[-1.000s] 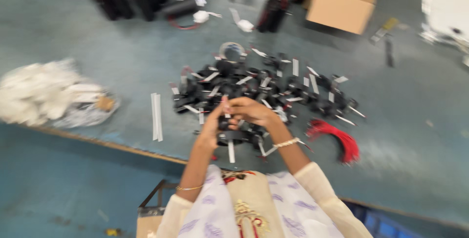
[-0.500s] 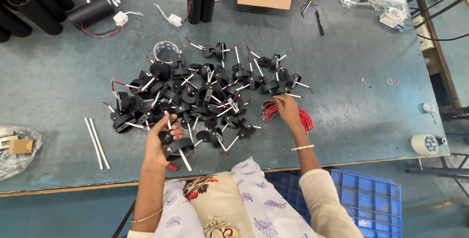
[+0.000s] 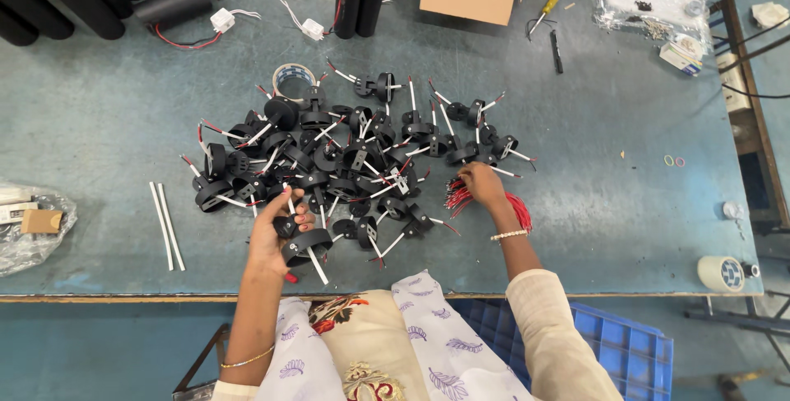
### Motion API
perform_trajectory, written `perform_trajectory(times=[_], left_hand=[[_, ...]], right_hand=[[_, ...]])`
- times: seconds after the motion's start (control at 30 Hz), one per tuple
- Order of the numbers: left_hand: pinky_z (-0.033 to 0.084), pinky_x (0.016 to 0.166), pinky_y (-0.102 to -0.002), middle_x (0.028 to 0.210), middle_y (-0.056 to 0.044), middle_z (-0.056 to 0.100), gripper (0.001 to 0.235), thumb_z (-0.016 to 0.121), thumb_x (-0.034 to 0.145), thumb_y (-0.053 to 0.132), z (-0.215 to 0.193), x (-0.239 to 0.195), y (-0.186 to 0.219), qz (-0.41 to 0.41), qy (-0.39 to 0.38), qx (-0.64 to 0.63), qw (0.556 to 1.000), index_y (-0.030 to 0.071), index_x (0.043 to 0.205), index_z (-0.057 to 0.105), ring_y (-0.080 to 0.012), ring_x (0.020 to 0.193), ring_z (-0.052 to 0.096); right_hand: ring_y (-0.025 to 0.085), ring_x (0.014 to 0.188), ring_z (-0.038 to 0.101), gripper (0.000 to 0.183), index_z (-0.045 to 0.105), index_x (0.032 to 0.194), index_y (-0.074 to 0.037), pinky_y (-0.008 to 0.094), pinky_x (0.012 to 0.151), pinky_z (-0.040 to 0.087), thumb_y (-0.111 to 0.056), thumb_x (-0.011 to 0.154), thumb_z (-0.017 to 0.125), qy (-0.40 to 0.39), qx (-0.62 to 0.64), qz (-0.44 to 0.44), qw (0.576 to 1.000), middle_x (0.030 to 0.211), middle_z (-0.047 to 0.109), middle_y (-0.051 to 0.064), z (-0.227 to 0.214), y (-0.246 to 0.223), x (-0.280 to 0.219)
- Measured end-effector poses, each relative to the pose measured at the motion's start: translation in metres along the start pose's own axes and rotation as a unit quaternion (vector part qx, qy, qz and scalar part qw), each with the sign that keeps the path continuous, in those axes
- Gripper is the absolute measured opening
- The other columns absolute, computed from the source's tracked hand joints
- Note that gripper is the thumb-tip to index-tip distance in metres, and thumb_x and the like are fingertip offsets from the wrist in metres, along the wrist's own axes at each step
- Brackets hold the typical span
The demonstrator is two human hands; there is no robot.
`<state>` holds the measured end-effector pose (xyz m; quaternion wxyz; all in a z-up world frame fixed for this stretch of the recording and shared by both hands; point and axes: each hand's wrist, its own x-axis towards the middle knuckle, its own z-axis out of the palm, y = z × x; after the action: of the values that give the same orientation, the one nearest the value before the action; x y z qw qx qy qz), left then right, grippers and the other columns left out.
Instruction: The person assembles small black cylindrical electronic components on a workbench. They use a green heat gun to apply heat to the components, insert white plastic rods, and attach red and black wires. The person handles multiple units sequentially, placing finished items on the table.
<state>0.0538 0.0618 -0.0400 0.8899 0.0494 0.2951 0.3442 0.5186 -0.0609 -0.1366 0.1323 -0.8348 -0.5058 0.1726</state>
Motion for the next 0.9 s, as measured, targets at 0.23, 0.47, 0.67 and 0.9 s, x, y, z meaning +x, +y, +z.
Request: perform_trajectory(times=[0.23, 0.47, 0.67, 0.9], left_hand=[[0.045, 0.054, -0.025, 0.074, -0.006, 0.055, 0.025, 0.069, 0.095, 0.026, 0.002, 0.005, -0.002, 0.002, 0.013, -0.008, 1.0, 0.002, 0.101, 0.062, -0.0129, 0.064, 0.054], [0.045, 0.054, -0.025, 0.074, -0.005, 0.055, 0.025, 0.069, 0.094, 0.026, 0.003, 0.004, 0.0, 0.002, 0.013, -0.009, 1.0, 0.003, 0.1, 0.063, -0.013, 0.063, 0.054], [0.045, 0.055, -0.025, 0.074, -0.005, 0.055, 0.024, 0.069, 0.095, 0.025, 0.0, 0.001, 0.008, 0.021, 0.001, -0.021, 1.0, 0.003, 0.1, 0.063, -0.0127, 0.063, 0.054], [0.046, 0.055, -0.025, 0.074, -0.005, 0.056, 0.023, 0.07, 0.093, 0.025, 0.001, 0.001, 0.009, 0.014, 0.003, -0.041, 0.999, 0.005, 0.099, 0.063, -0.0129, 0.063, 0.055]], right_hand=[[0.032, 0.105, 0.066, 0.015, 0.077, 0.098, -0.013, 0.047, 0.085, 0.055, -0.015, 0.087, 0.067, 0.04, -0.113, -0.054, 0.991, 0.104, 0.072, 0.01, 0.024, 0.005, 0.01], [0.033, 0.103, 0.068, 0.013, 0.072, 0.095, -0.005, 0.049, 0.082, 0.058, -0.014, 0.092, 0.063, 0.038, -0.23, -0.029, 0.972, 0.107, 0.072, 0.012, 0.037, 0.002, 0.021], [0.036, 0.097, 0.068, 0.017, 0.069, 0.092, -0.005, 0.048, 0.071, 0.057, -0.005, 0.075, 0.065, 0.081, -0.193, -0.114, 0.971, 0.1, 0.071, 0.014, 0.028, 0.009, 0.006], [0.022, 0.079, 0.069, 0.007, 0.069, 0.102, -0.005, 0.033, 0.071, 0.054, -0.01, 0.099, 0.067, 0.253, 0.164, -0.065, 0.951, 0.092, 0.073, 0.01, -0.015, 0.035, -0.029]])
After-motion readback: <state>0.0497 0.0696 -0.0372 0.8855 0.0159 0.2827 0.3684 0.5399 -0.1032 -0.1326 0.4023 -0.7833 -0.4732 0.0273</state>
